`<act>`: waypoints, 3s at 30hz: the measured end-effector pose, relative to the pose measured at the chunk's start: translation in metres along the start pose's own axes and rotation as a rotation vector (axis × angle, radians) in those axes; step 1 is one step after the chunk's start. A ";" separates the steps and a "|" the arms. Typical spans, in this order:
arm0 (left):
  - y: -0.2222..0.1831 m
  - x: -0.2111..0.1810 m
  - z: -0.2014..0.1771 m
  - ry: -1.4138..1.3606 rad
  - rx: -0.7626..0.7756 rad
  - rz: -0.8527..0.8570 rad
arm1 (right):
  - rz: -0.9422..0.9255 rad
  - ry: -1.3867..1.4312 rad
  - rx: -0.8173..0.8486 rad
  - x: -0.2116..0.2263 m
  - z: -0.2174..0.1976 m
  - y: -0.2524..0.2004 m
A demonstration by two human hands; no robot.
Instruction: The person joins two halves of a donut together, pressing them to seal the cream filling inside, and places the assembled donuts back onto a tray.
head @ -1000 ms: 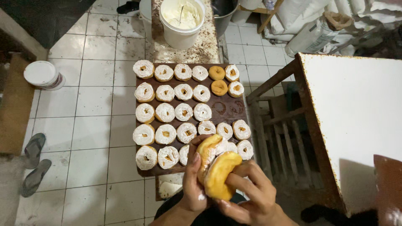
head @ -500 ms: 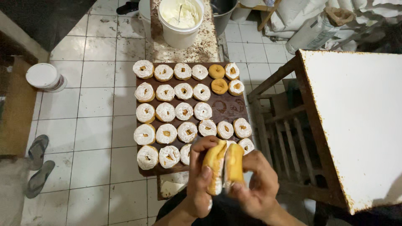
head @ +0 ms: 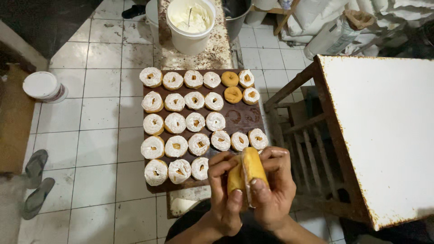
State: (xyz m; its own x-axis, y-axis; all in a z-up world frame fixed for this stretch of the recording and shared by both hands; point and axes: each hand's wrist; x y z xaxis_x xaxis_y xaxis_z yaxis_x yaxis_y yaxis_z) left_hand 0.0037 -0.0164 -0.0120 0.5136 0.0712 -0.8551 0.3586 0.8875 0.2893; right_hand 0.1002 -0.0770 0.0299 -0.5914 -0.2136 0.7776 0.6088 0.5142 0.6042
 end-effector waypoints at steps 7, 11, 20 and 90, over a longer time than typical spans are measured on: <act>0.004 -0.015 -0.003 -0.540 -0.093 -0.409 | -0.522 -0.062 0.213 -0.006 -0.013 0.015; 0.007 -0.005 0.002 -0.199 -0.025 -0.096 | 0.152 0.111 0.045 0.000 -0.004 0.006; 0.005 -0.001 -0.006 -0.156 -0.026 -0.094 | -0.101 -0.106 0.127 0.006 -0.005 0.019; 0.021 0.156 0.051 -0.365 -0.262 -0.419 | 0.137 0.140 0.282 -0.265 -0.084 -0.060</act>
State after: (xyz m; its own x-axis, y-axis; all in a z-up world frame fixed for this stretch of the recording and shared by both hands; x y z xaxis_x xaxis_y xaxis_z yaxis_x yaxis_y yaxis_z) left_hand 0.1312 -0.0101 -0.1170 0.6211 -0.4271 -0.6571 0.4081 0.8921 -0.1942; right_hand 0.2649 -0.1212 -0.1979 -0.4243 -0.2287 0.8762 0.4956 0.7512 0.4361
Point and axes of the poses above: each hand's wrist, its own y-axis towards the middle knuckle, its own z-axis out of the palm, x = y × z, and after that the axes turned 10 degrees about -x, right-handed
